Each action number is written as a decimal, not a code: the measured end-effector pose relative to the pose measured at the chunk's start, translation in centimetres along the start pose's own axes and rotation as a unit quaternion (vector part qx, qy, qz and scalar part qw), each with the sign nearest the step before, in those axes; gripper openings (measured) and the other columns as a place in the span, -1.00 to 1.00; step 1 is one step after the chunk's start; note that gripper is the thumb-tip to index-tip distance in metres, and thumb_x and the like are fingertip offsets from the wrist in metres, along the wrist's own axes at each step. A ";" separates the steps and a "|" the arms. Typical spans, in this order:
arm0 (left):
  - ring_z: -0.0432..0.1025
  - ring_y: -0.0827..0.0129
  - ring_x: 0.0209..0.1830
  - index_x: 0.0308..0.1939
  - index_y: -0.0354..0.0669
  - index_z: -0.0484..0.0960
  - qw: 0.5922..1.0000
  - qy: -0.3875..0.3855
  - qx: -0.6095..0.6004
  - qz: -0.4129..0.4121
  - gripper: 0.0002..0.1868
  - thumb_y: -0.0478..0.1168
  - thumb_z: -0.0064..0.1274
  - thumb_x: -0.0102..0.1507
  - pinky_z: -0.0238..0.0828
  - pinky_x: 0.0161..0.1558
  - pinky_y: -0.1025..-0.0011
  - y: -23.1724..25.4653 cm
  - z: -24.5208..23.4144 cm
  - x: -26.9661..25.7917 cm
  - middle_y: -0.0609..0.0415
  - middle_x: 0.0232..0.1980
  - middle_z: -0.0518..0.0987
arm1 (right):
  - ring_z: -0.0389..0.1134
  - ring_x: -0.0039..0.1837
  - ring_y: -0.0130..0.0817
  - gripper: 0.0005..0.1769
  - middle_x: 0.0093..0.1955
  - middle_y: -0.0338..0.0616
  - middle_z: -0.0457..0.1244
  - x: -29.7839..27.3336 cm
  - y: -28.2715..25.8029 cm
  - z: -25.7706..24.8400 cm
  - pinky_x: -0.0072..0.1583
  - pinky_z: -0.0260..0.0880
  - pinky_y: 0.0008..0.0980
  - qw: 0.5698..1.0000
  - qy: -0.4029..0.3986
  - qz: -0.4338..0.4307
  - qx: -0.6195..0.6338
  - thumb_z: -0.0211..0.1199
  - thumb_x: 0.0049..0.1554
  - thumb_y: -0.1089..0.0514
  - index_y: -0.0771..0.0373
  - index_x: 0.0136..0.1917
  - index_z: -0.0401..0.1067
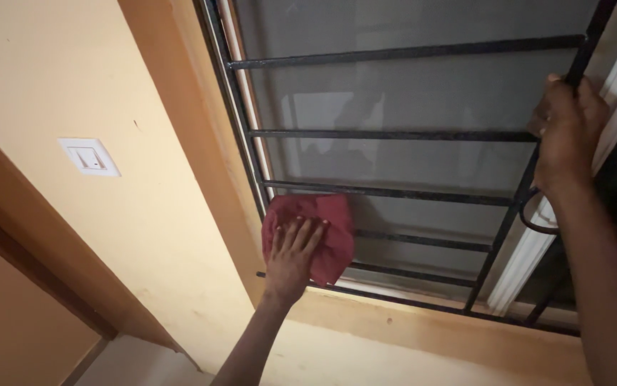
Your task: The person is wiping the metal bars and glass of a window using a red cloth.
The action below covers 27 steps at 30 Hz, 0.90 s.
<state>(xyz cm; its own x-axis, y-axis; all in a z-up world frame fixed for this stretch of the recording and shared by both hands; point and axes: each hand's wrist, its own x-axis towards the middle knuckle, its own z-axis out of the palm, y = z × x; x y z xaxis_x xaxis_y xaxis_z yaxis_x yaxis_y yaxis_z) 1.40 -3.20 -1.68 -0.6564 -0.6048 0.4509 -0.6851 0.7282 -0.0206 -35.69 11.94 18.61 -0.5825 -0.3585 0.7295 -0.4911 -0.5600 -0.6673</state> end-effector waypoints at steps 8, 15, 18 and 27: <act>-0.03 -0.10 0.61 0.59 0.14 0.10 0.993 0.103 -0.037 0.035 -0.04 -0.31 0.07 0.10 -0.35 0.53 -0.25 3.1 0.5 -0.1 -0.07 0.58 0.16 | 0.07 -0.17 -0.61 -0.74 -0.22 -0.48 0.07 0.1 0.0 0.5 -0.07 0.09 -0.50 0.998 0.022 0.013 0.052 0.21 0.42 0.09 0.01 -0.11 0.24; -0.17 -0.33 0.62 0.60 0.15 0.04 0.995 -0.003 -0.084 0.057 0.07 -0.18 0.17 0.02 -0.45 0.46 -0.37 10.7 -1.6 1.0 -0.26 0.61 0.04 | 0.05 -0.17 -0.56 -0.70 -0.22 -0.43 0.05 0.3 0.8 -0.1 -0.06 0.08 -0.47 0.998 0.000 -0.019 0.064 0.22 0.44 0.09 0.02 -0.12 0.21; -0.13 -0.32 0.57 0.57 0.03 0.07 0.993 0.016 -0.079 0.086 0.02 -0.20 0.16 0.04 -0.38 0.46 -0.38 14.0 -1.1 1.1 -0.28 0.56 0.07 | 0.03 -0.21 -0.57 -0.70 -0.26 -0.43 0.03 0.4 0.1 0.2 -0.12 0.05 -0.48 0.996 0.003 0.012 0.083 0.23 0.40 0.09 0.02 -0.15 0.20; -0.07 -0.33 0.60 0.56 0.00 0.23 0.975 0.084 -0.162 0.124 -0.08 -0.24 0.10 0.08 -0.31 0.47 -0.41 20.9 0.3 1.5 -0.26 0.58 0.13 | 0.08 -0.18 -0.61 -0.82 -0.22 -0.45 0.09 0.2 0.5 -0.5 -0.11 0.09 -0.53 0.998 -0.020 -0.012 0.054 0.17 0.42 0.12 0.04 -0.07 0.30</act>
<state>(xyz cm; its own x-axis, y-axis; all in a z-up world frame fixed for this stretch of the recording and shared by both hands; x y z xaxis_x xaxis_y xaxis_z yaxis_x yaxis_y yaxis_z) -14.03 11.00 -1.68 -0.7094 -0.3560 0.6082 -0.3582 0.9254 0.1238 -36.37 11.91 18.37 -0.5441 -0.3711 0.7525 -0.4307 -0.6461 -0.6301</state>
